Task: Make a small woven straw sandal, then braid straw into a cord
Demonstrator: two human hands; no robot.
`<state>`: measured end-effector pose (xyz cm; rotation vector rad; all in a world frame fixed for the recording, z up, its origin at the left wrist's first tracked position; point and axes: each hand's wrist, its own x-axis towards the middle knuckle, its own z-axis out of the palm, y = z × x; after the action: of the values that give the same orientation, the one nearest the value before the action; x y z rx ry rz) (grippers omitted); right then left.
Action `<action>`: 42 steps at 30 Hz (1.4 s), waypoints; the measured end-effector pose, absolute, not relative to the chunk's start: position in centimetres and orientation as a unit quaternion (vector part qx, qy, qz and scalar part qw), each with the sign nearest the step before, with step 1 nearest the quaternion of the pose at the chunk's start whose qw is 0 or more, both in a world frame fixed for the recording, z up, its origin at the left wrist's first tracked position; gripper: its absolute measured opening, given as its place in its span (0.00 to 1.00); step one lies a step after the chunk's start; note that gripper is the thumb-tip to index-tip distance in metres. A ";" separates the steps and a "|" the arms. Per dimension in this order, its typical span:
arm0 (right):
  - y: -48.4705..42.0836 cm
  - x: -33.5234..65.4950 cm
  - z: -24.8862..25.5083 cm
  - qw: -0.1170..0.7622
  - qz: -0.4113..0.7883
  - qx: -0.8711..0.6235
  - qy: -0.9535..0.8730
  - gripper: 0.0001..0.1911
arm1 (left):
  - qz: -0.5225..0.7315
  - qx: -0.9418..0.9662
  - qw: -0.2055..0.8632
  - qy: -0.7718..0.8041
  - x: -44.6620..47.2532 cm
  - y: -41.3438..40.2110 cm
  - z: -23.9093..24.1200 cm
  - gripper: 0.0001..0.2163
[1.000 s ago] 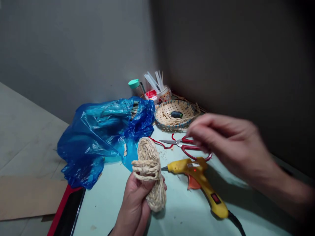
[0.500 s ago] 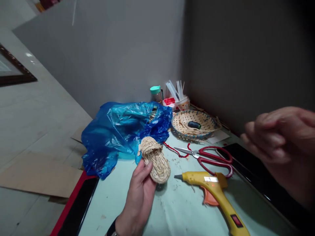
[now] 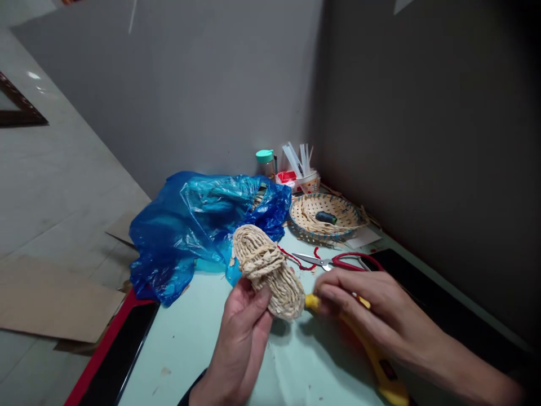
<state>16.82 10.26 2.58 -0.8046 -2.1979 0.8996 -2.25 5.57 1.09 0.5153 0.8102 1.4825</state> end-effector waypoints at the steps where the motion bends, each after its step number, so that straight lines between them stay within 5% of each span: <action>1: 10.4 16.7 2.6 0.312 0.353 -0.311 -0.826 0.12 | 0.647 0.223 0.635 0.359 -2.2 5.5 1.1 0.26; 9: 10.5 15.4 4.2 0.379 0.205 -0.287 -0.856 0.09 | 0.663 0.213 0.616 0.367 -1.9 5.3 1.0 0.16; 17: 10.2 14.4 4.3 0.357 0.126 -0.255 -0.890 0.09 | 0.652 0.207 0.616 0.391 -1.7 5.1 0.6 0.18; 26: 11.0 14.7 3.2 0.358 0.139 -0.227 -0.895 0.10 | 0.621 0.169 0.648 0.407 -1.2 4.8 0.4 0.30; 31: 11.0 14.7 3.0 0.324 0.222 -0.227 -0.891 0.11 | 0.598 0.139 0.665 0.425 -1.9 4.9 -0.9 0.27; 42: 11.6 15.1 2.9 0.425 0.213 -0.310 -0.824 0.11 | 0.614 0.146 0.655 0.416 -2.4 4.7 0.0 0.18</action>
<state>15.13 11.59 2.89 -0.7757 -2.0598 0.5327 -2.44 4.70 -0.01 0.3301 0.9420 1.3911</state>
